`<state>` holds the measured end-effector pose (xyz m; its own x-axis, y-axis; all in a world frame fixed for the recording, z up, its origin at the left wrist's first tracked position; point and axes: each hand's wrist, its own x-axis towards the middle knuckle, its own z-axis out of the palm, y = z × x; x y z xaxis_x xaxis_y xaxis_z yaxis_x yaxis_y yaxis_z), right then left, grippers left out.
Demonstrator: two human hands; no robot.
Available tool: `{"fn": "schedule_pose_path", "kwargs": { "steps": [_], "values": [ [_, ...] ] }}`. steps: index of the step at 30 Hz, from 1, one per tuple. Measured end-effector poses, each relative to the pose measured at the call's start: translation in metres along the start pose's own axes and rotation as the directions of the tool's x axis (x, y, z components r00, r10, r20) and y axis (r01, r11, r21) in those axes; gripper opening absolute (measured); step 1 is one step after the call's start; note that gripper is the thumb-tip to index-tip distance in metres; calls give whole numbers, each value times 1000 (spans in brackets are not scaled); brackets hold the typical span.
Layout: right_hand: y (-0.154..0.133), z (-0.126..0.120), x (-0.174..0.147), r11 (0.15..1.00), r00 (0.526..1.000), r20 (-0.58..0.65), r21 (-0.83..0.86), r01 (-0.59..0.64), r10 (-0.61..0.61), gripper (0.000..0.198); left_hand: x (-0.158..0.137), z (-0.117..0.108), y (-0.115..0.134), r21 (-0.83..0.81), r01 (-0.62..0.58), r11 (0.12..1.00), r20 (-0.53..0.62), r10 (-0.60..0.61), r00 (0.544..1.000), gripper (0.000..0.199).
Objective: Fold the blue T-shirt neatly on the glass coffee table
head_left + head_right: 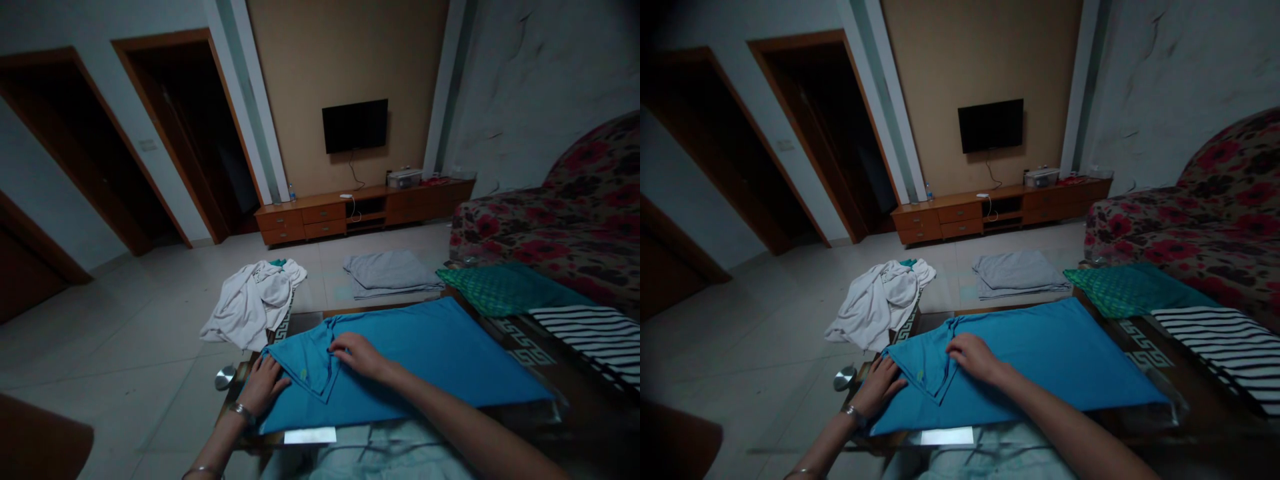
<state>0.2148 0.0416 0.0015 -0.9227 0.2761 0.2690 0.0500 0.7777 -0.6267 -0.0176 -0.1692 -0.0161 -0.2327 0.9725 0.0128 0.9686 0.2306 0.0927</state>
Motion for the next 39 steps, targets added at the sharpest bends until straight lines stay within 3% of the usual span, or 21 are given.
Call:
{"fn": "schedule_pose_path", "kwargs": {
  "steps": [3, 6, 9, 11, 13, 15, 19, 22, 25, 28, 30, 34, 39],
  "values": [
    [15, -2, 30, 983, 987, -85, -106, -148, 139, 25, -4, 2, 0, -40, 65, 997, -61, -67, 996, 36],
    [18, 3, 59, 979, 999, -8, -198, -52, 51, 41, -3, 4, 6, -141, 189, 972, -155, -211, 965, 36],
    [15, 11, 76, 975, 991, 124, -209, 73, -47, 57, 2, 3, 16, -312, 383, 870, -205, -455, 867, 35],
    [17, 12, 79, 979, 984, 176, -195, 59, -25, 58, 9, 1, 23, -377, 484, 789, -209, -582, 786, 41],
    [24, 8, 77, 982, 982, 190, -189, 23, 14, 53, 16, 0, 27, -361, 572, 736, -202, -661, 723, 51],
    [33, 0, 68, 981, 982, 185, -195, -9, 46, 46, 22, 1, 30, -293, 636, 714, -189, -696, 693, 54],
    [50, -18, 45, 963, 980, 116, -235, -133, 163, 35, 27, 5, 31, -192, 675, 713, -190, -701, 687, 46],
    [52, -18, 26, 934, 960, 48, -251, -255, 275, 34, 27, 8, 31, -196, 676, 711, -198, -704, 682, 43],
    [43, -3, 9, 900, 928, 23, -255, -353, 371, 36, 27, 10, 31, -194, 679, 708, -206, -707, 677, 42],
    [25, 20, -2, 867, 905, -63, -266, -422, 421, 68, 28, 15, 31, -175, 685, 707, -232, -706, 670, 41],
    [10, 35, -3, 851, 893, -146, -270, -450, 426, 78, 28, 19, 31, -161, 683, 712, -258, -698, 668, 41],
    [-14, 56, 6, 822, 857, -273, -265, -503, 436, 74, 28, 23, 32, -144, 677, 722, -291, -685, 668, 41],
    [-19, 66, 21, 757, 762, -421, -226, -613, 491, 69, 26, 15, 37, -139, 677, 722, -311, -681, 663, 41]
  ]
}}
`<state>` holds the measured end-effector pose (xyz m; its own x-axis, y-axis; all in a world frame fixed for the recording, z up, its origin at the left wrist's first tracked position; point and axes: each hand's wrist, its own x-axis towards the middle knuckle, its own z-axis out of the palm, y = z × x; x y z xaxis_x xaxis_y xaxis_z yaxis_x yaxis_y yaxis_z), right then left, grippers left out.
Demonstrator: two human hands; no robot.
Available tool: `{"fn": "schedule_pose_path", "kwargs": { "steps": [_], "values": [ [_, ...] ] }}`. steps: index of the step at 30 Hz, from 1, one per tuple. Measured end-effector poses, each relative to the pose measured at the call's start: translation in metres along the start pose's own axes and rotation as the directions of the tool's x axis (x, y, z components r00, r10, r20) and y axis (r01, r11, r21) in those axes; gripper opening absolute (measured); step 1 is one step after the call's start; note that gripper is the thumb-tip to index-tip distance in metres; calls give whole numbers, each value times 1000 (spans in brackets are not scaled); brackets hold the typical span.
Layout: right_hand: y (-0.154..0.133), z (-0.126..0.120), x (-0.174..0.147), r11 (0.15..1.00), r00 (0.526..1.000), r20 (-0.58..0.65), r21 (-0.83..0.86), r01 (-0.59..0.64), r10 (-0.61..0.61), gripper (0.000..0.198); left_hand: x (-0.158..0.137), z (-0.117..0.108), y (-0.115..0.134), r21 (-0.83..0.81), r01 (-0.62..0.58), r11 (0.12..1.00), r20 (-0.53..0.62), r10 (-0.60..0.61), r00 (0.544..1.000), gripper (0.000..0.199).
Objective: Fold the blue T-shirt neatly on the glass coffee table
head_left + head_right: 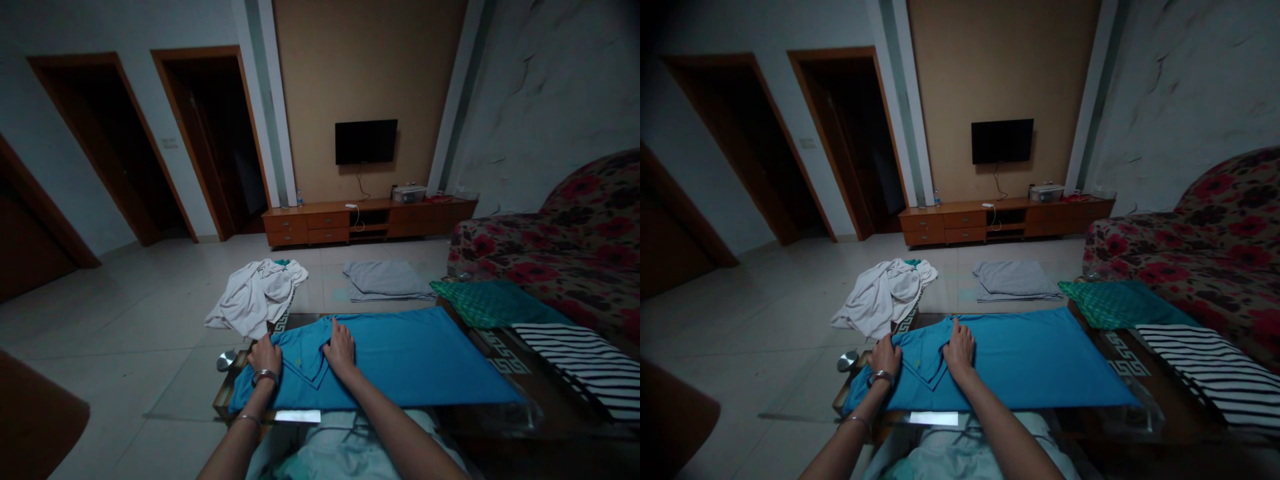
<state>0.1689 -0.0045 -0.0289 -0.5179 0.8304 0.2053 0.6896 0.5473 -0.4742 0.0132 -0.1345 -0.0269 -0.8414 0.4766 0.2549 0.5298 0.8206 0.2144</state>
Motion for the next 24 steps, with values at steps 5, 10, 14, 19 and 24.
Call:
{"fn": "schedule_pose_path", "kwargs": {
  "steps": [5, 10, 14, 19, 24],
  "values": [
    [-1, 5, 8, 1000, 999, -48, 2, -5, 5, 68, -31, -17, 27, -24, -170, 985, -99, 167, 981, 42],
    [-5, 12, 17, 1000, 998, -63, -13, 1, -1, 68, -83, -20, 65, -222, -498, 838, 45, 519, 854, 39],
    [-1, 14, 29, 998, 997, -52, 26, -48, 50, 65, -100, -18, 74, -176, -445, 878, 186, 474, 861, 42],
    [29, 2, 42, 977, 982, 19, 93, -190, 189, 56, -99, -25, 70, -109, -425, 899, 274, 438, 856, 44],
    [50, -12, 52, 989, 988, 110, 90, -119, 109, 39, -95, -30, 73, -113, -439, 891, 316, 452, 834, 39]
  ]
}}
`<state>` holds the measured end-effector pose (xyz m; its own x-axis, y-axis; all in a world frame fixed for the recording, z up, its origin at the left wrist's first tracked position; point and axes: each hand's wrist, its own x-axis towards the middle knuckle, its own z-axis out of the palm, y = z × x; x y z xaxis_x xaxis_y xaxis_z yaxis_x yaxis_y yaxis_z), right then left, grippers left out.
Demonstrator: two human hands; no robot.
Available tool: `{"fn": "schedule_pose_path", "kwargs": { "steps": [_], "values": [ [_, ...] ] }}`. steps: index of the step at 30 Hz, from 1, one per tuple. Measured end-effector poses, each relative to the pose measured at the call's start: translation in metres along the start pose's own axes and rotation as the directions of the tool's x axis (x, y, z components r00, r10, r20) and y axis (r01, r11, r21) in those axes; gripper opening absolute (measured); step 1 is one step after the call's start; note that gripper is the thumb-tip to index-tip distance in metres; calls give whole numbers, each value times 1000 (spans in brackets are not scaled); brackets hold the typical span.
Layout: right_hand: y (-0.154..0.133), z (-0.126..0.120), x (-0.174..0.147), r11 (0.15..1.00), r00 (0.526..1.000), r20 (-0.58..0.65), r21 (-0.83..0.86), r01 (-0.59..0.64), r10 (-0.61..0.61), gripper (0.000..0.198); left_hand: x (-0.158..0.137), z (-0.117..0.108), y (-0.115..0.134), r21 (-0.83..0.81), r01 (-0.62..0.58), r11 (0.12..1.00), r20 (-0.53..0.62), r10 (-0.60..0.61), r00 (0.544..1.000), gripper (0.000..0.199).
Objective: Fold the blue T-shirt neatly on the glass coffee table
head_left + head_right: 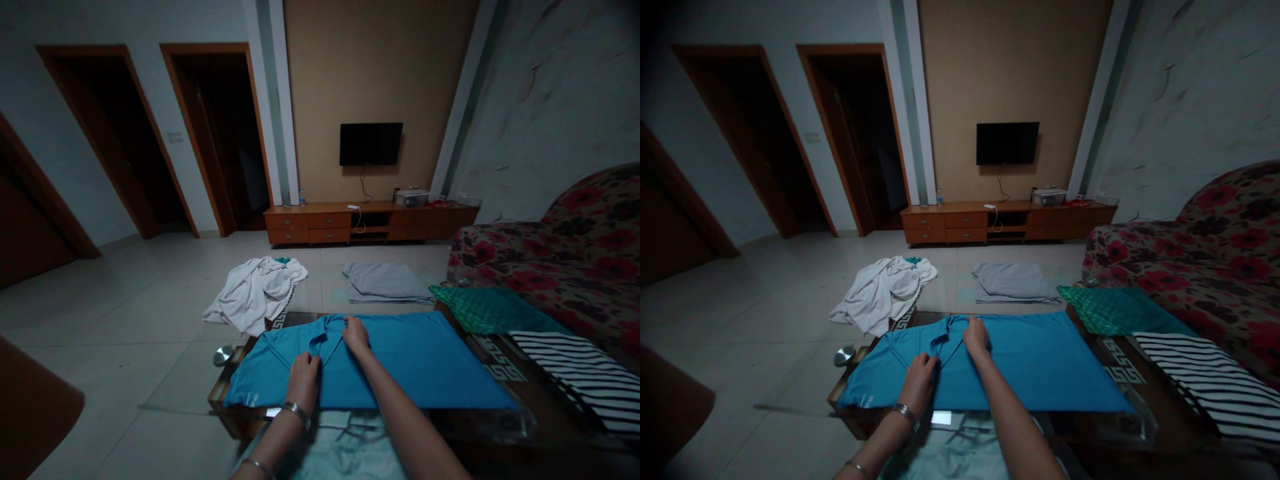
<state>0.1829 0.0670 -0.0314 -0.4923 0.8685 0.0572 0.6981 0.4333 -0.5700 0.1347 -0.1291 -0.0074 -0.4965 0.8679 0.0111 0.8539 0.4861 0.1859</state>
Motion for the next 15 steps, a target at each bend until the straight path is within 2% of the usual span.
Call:
{"fn": "schedule_pose_path", "kwargs": {
  "steps": [6, 10, 12, 15],
  "values": [
    [-20, 0, 4, 989, 988, 50, 47, 142, -144, 30, 3, -6, -7, -113, -52, 992, 15, 54, 998, 33],
    [-22, 7, -1, 988, 986, 69, 31, 148, -150, 28, -1, -11, -11, -90, -102, 991, 17, 104, 994, 34],
    [-17, 11, -5, 987, 984, 78, 2, 162, -162, 30, 4, -12, -9, -81, -82, 993, -39, 79, 996, 40],
    [-13, 16, -9, 981, 980, 65, -24, 191, -189, 34, 24, -9, -2, -82, 25, 996, -181, -40, 983, 52]
  ]
}}
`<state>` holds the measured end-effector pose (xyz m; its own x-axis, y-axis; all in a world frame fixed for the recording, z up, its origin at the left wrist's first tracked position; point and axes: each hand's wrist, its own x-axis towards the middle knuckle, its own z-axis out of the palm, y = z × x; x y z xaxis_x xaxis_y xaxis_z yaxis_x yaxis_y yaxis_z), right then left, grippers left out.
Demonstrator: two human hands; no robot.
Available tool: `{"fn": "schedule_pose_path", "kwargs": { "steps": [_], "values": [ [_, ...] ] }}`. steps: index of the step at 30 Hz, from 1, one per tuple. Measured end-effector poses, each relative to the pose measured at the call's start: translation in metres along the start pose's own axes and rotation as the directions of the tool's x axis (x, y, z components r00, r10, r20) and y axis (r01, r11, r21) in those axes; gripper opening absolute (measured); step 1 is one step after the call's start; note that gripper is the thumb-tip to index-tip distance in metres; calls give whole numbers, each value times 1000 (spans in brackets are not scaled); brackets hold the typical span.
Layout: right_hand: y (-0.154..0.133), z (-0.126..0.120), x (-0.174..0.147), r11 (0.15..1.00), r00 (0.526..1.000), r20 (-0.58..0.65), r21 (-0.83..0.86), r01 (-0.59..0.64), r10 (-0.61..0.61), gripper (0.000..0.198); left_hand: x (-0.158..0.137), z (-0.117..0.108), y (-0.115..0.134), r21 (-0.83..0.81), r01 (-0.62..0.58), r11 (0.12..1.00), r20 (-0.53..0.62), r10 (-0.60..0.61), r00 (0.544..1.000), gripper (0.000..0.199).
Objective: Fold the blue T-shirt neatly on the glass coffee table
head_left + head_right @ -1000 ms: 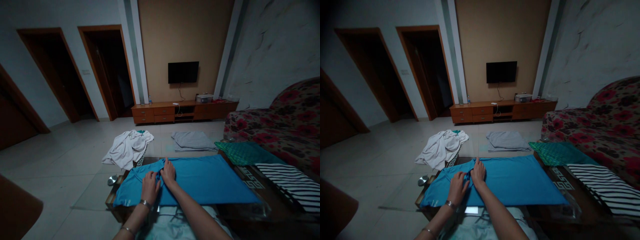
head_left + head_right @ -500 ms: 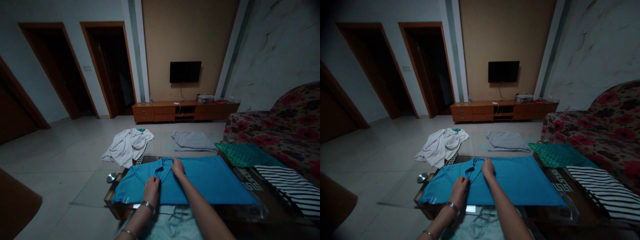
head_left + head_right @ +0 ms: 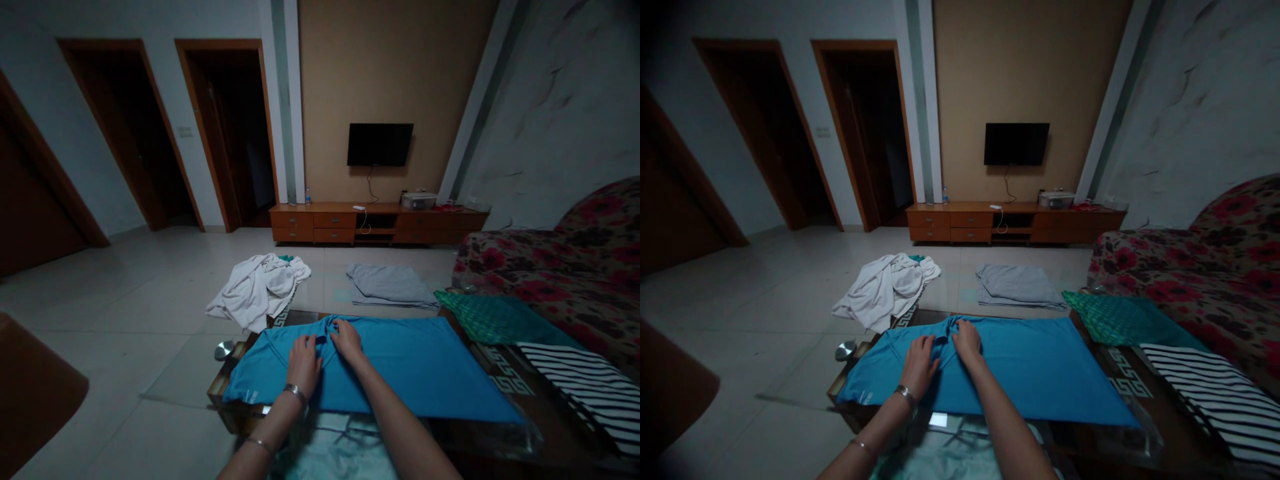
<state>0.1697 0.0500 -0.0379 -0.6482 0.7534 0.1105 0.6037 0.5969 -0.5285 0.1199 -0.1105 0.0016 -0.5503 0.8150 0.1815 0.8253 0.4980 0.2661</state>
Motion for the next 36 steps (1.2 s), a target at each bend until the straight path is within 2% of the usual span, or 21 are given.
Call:
{"fn": "schedule_pose_path", "kwargs": {
  "steps": [2, 4, 9, 15, 18, 23, 26, 31, 36],
  "values": [
    [0, 2, -1, 1000, 1000, -3, 6, -22, 22, 36, 18, 7, 4, 15, 83, 996, -44, -82, 996, 55],
    [-1, 2, 0, 998, 999, 4, 24, -54, 54, 38, 35, 13, 6, 19, 129, 991, -41, -129, 991, 50],
    [4, 0, -1, 994, 995, 5, 56, -98, 98, 40, 55, 23, 5, -29, 98, 995, -35, -99, 994, 26],
    [13, -2, -10, 996, 995, 39, 9, -88, 88, 32, 51, 26, 11, -80, 55, 995, -18, -56, 998, 22],
    [14, -5, -8, 996, 996, 44, -35, -81, 82, 27, 45, 29, 13, -103, -34, 994, 46, 39, 998, 20],
    [14, -12, 5, 998, 998, 13, -33, -57, 57, 31, 31, 28, 14, -109, -150, 983, 135, 164, 977, 17],
    [5, -14, 13, 1000, 1000, 1, -18, 16, -16, 33, 22, 22, 14, -113, -198, 974, 157, 214, 964, 20],
    [-15, -6, 16, 955, 956, 7, -38, 295, -295, 27, -1, 15, 14, -169, -248, 954, 180, 277, 944, 27],
    [-9, 12, 14, 923, 930, 96, -125, 364, -354, 34, -33, 24, 10, -284, -243, 928, 218, 309, 926, 55]
  ]
}}
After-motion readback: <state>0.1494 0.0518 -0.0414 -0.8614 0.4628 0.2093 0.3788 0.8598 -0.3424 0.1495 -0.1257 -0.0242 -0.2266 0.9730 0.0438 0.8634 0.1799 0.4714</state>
